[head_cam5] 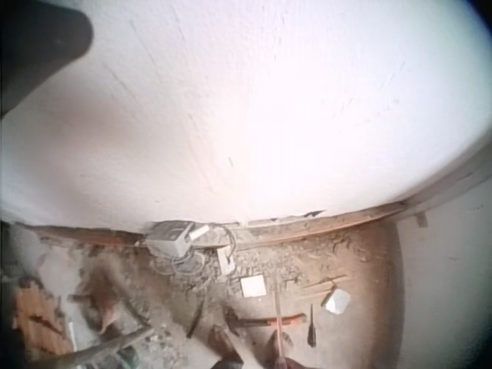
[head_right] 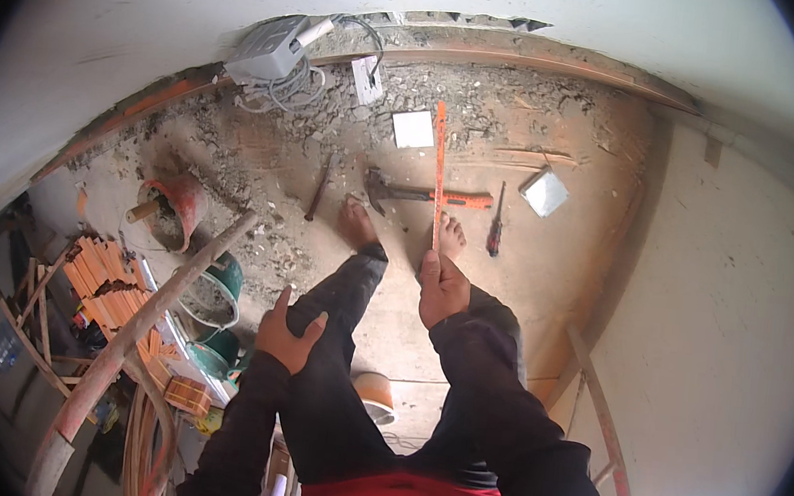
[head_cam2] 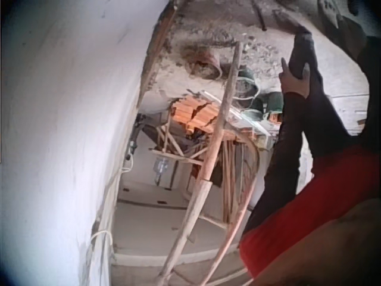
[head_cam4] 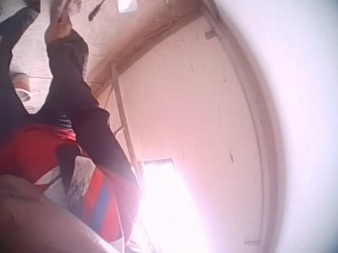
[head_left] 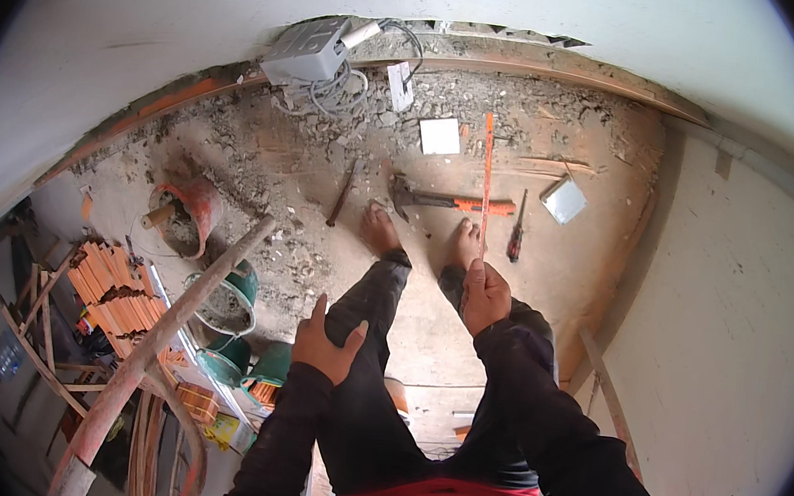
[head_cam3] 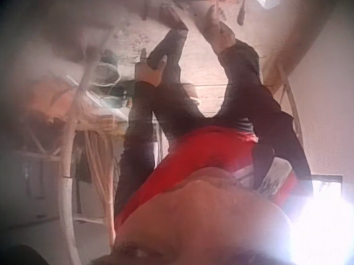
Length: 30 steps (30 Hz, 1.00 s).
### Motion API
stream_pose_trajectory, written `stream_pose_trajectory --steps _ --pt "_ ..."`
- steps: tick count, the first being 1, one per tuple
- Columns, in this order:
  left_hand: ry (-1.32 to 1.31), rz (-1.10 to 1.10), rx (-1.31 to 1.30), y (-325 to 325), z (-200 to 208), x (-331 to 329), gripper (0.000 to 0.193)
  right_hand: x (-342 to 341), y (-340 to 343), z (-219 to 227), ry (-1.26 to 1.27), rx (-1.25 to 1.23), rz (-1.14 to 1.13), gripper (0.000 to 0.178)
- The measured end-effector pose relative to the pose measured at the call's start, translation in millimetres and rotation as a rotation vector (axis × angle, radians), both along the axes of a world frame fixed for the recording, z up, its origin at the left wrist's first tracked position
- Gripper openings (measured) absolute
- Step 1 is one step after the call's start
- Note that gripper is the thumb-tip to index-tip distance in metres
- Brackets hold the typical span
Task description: The person prepares an electrical outlet box by using a small saw to cut through plastic components and clearing debris from the wall cavity.
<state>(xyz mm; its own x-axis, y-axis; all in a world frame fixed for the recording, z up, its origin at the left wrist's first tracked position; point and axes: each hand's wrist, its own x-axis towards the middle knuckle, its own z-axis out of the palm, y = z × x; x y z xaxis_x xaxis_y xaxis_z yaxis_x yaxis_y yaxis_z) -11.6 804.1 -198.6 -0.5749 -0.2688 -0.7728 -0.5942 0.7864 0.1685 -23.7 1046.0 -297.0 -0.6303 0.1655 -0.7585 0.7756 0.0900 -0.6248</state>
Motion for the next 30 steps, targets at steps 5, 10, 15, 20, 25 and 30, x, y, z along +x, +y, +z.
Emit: stream_pose_trajectory --steps 5,10,15,20,25,30 --pt "0.832 -0.411 -0.013 -15 -68 -131 0.047 -41 -15 -41 0.124 -0.025 0.094 0.041" --pt "1.08 -0.724 -0.218 7 -101 -265 0.046 -88 -14 -37 0.215 -0.179 -0.07 0.038" --pt "0.92 -0.824 -0.424 17 -140 -301 0.053 -111 -7 -56 0.375 -0.254 -0.136 0.04" --pt "0.901 -0.753 -0.529 27 -149 -321 0.038 -125 -11 -83 0.679 -0.129 0.07 0.039" --pt "0.861 -0.743 -0.514 34 -136 -326 0.029 -145 -13 -96 0.834 -0.09 0.184 0.039" --pt "0.904 -0.717 -0.499 24 -148 -313 0.026 -147 -12 -94 0.867 -0.072 0.336 0.037"
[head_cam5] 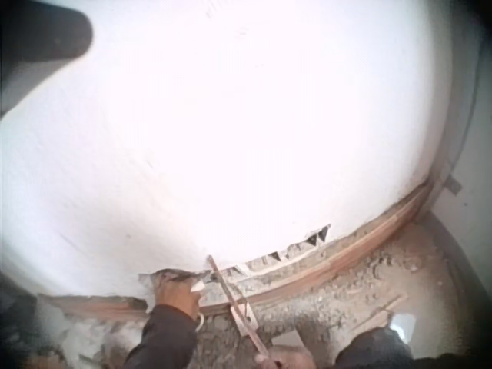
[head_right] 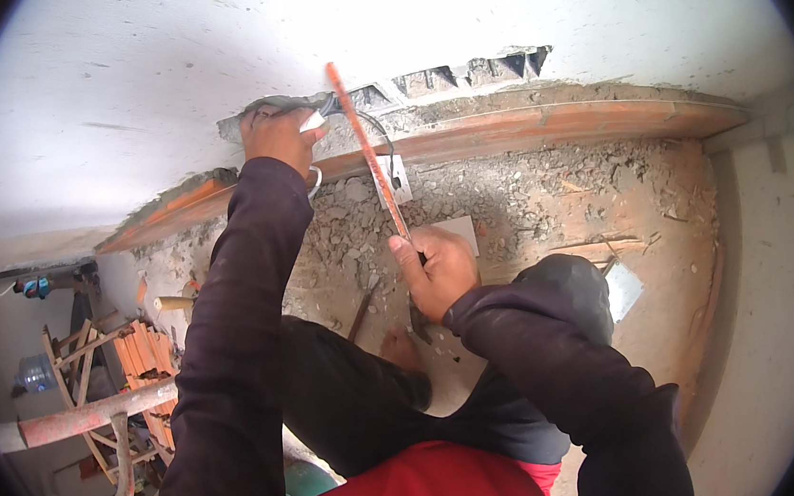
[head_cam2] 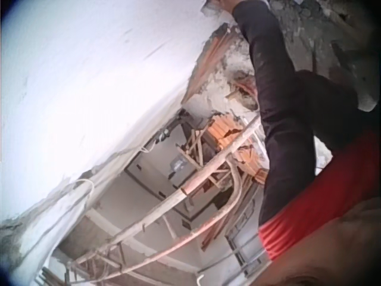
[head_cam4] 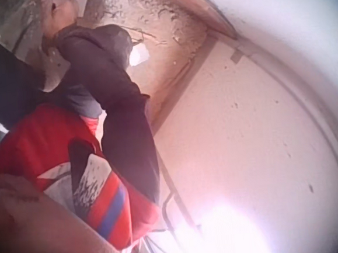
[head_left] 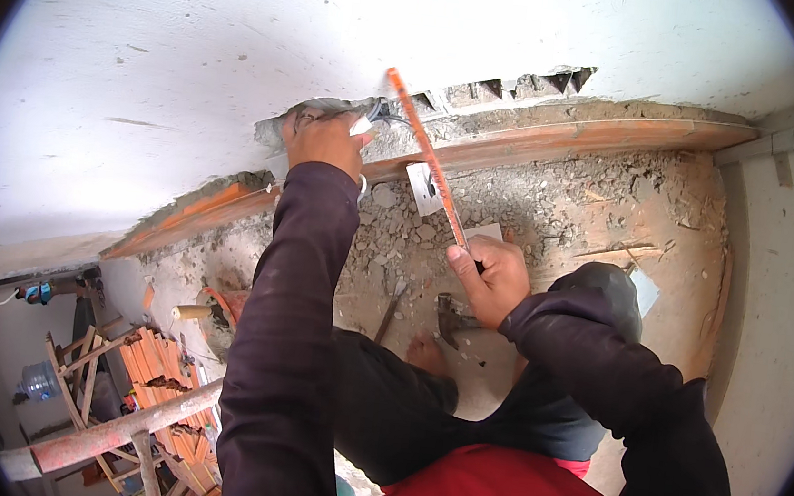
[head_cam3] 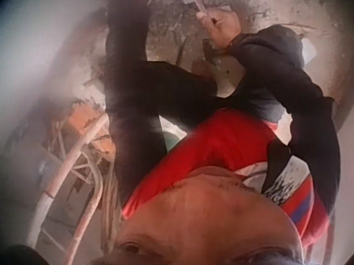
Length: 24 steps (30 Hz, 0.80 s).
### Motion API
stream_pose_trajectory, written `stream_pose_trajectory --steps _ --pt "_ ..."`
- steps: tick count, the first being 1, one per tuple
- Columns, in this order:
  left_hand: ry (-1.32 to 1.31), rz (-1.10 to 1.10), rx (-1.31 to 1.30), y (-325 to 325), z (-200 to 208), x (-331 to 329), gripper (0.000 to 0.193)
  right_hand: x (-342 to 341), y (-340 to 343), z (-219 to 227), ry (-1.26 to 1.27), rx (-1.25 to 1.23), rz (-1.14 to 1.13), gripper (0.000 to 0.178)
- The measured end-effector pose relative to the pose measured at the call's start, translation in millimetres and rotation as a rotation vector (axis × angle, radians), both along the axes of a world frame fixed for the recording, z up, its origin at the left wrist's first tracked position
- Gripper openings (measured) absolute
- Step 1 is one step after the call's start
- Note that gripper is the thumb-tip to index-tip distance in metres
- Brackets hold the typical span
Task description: The person prepares an electrical outlet box by using a small saw to cut through plastic components and clearing debris from the wall cavity.
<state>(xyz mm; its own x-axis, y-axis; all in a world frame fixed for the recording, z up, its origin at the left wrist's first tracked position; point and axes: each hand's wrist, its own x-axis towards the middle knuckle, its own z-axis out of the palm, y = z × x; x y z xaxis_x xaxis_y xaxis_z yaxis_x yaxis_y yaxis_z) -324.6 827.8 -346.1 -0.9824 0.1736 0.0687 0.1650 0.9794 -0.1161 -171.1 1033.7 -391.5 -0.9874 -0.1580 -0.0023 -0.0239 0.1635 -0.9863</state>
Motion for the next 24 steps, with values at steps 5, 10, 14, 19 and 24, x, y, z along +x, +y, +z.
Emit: stream_pose_trajectory --steps 5,10,14,19,24 --pt "0.051 0.018 -0.064 3 -4 2 0.025 -11 5 -8 0.108 0.095 -0.012 0.034" --pt "0.202 -0.017 -0.012 7 7 16 0.029 -17 6 7 0.112 0.055 -0.037 0.032" --pt "0.262 0.031 0.722 49 -4 52 0.04 -21 13 15 0.149 0.02 -0.111 0.03" --pt "0.06 0.537 2.286 82 -37 49 0.045 -20 18 21 0.221 0.063 -0.146 0.03" --pt "0.305 0.664 2.942 75 -51 1 0.044 -13 24 23 0.21 0.177 -0.144 0.031"
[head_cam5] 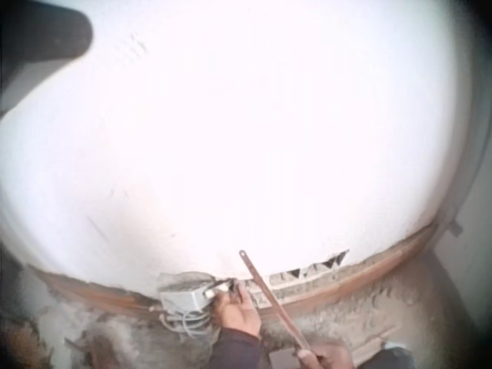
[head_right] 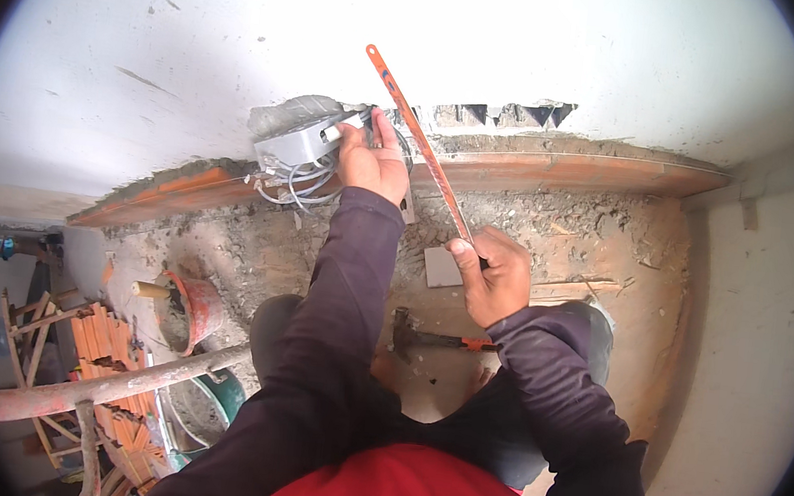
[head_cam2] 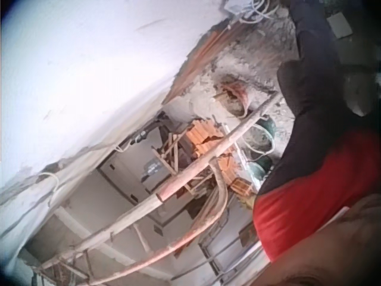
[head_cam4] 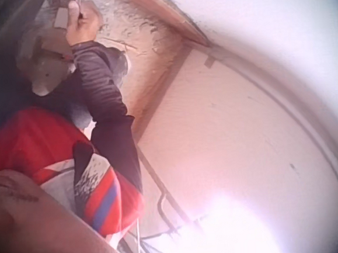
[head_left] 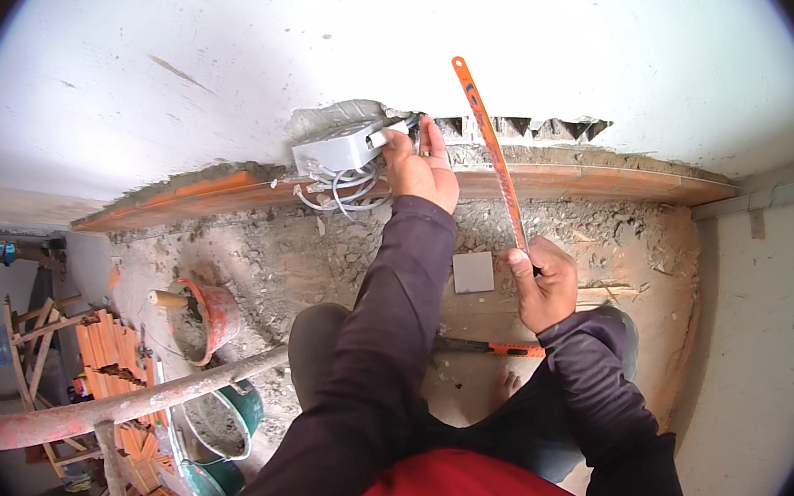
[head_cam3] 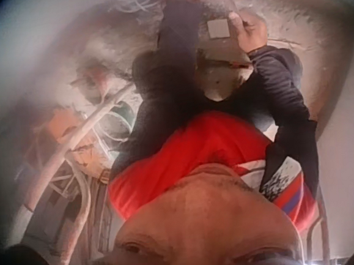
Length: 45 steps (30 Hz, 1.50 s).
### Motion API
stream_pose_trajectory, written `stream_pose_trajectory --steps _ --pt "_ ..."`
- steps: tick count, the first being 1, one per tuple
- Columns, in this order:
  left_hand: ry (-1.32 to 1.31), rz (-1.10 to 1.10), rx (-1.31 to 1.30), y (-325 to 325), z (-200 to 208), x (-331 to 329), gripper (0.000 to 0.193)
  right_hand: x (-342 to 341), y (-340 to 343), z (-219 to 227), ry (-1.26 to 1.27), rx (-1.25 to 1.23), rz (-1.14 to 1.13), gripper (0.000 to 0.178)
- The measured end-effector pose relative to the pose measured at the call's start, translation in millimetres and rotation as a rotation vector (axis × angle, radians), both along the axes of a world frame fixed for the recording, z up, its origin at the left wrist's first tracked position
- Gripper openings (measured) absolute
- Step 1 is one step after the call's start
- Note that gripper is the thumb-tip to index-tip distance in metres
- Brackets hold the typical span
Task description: The person prepares an electrical outlet box by using a small saw to cut through plastic components and clearing debris from the wall cavity.
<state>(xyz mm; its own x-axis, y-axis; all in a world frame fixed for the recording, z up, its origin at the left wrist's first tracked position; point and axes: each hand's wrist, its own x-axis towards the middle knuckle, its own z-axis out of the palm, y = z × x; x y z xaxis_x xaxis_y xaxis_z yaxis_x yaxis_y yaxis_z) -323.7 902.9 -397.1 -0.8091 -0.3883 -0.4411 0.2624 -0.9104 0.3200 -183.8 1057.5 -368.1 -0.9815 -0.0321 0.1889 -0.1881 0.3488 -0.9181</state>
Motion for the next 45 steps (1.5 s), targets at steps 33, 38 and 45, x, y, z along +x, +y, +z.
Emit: stream_pose_trajectory --steps 33,38,45 --pt "-0.123 -0.167 -0.382 -14 1 6 0.044 -48 -40 96 -0.032 0.509 -0.034 0.025" --pt "-0.021 -0.047 -0.424 -3 -10 4 0.053 -60 -56 90 -0.011 0.56 -0.021 0.021" --pt "-0.005 0.06 -0.503 2 -20 3 0.074 -51 -64 80 -0.185 0.461 -0.044 0.017"
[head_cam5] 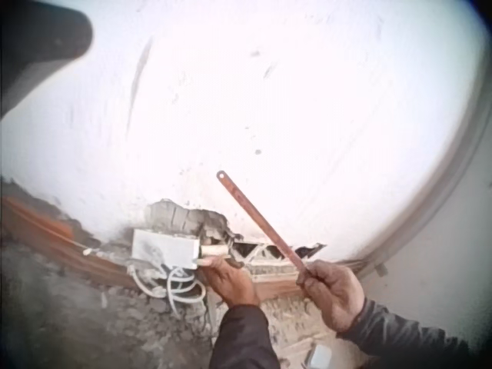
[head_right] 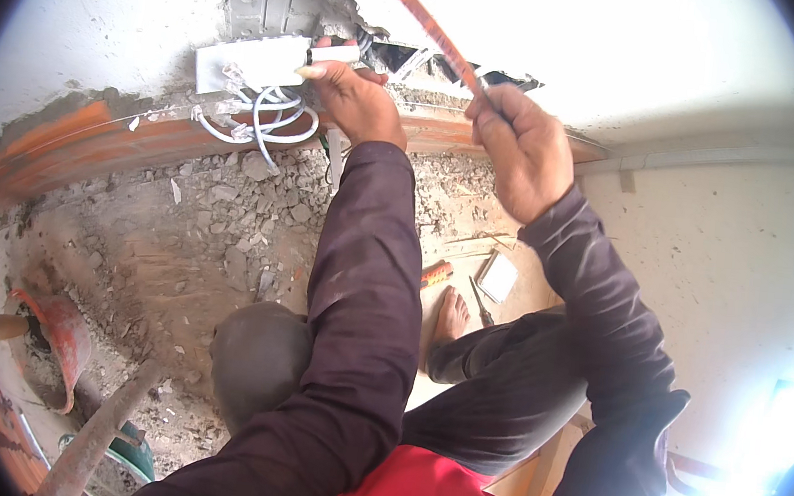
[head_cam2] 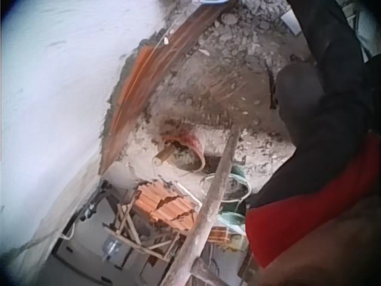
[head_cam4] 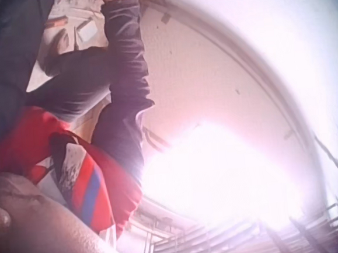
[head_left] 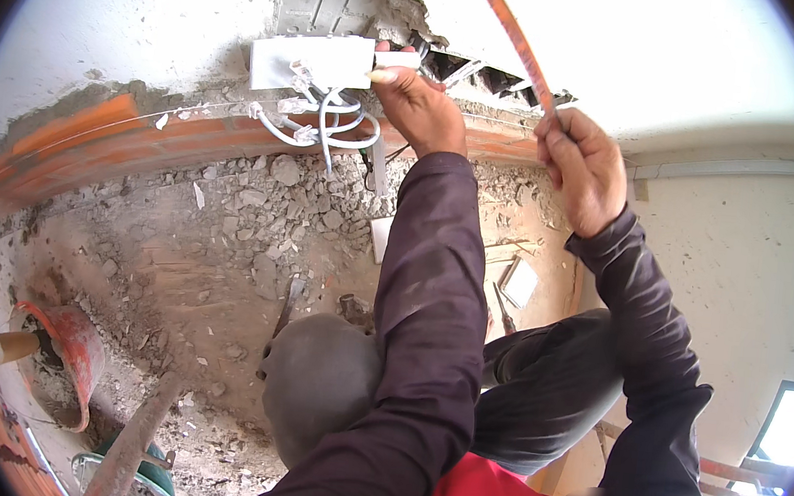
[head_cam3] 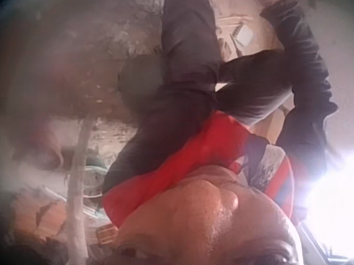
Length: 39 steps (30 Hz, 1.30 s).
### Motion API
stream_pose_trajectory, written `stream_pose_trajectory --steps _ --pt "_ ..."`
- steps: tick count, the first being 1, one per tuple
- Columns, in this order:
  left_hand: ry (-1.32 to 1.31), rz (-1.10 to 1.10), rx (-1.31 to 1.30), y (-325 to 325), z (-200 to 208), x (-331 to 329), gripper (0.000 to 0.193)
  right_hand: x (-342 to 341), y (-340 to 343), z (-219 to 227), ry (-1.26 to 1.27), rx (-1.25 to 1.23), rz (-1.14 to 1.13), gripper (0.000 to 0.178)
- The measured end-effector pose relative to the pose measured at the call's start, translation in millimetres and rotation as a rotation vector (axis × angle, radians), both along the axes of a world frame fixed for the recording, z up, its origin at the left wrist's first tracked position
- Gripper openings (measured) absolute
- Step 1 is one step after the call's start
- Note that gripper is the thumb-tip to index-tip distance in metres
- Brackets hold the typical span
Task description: The person prepares an electrical outlet box by using a small saw to cut through plastic components and clearing debris from the wall cavity.
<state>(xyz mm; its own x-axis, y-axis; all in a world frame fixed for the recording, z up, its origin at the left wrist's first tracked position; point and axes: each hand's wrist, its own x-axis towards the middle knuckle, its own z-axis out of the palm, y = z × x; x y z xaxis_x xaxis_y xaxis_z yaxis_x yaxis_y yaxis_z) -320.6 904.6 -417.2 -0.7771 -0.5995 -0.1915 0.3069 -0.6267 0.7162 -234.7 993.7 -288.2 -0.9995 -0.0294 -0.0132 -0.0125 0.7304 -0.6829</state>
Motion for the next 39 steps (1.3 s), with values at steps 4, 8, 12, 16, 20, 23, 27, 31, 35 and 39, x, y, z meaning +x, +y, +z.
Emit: stream_pose_trajectory --steps 4,8,12,16,20,23,27,31,35,39 --pt "-0.112 0.022 0.073 -7 5 0 0.082 2 8 -12 0.053 0.066 0.153 0.016" --pt "-0.2 0.123 0.134 -8 12 -8 0.079 -16 33 -17 0.041 0.189 0.252 0.018" --pt "-0.181 0.107 0.235 -9 15 -10 0.076 -33 51 -26 0.114 0.182 0.347 0.02" --pt "-0.173 0.078 0.316 -17 13 -10 0.077 -49 52 -40 0.152 0.049 0.418 0.023" --pt "-0.132 0.06 0.327 -15 8 -13 0.086 -64 61 -51 0.134 -0.005 0.439 0.022" --pt "-0.062 -0.031 0.303 -19 3 -7 0.093 -67 65 -58 0.056 -0.072 0.462 0.023" --pt "0.022 -0.015 0.288 -16 -8 -5 0.094 -63 59 -65 0.058 -0.133 0.51 0.035" --pt "0.065 0.079 0.214 -8 -9 -6 0.088 -60 55 -70 0.102 -0.133 0.565 0.046" --pt "0.178 0.139 0.03 2 -18 -6 0.072 -56 49 -62 0.0 -0.074 0.5 0.048" --pt "0.188 0.082 0.082 0 -15 -6 0.06 -51 43 -59 -0.008 -0.065 0.482 0.047"
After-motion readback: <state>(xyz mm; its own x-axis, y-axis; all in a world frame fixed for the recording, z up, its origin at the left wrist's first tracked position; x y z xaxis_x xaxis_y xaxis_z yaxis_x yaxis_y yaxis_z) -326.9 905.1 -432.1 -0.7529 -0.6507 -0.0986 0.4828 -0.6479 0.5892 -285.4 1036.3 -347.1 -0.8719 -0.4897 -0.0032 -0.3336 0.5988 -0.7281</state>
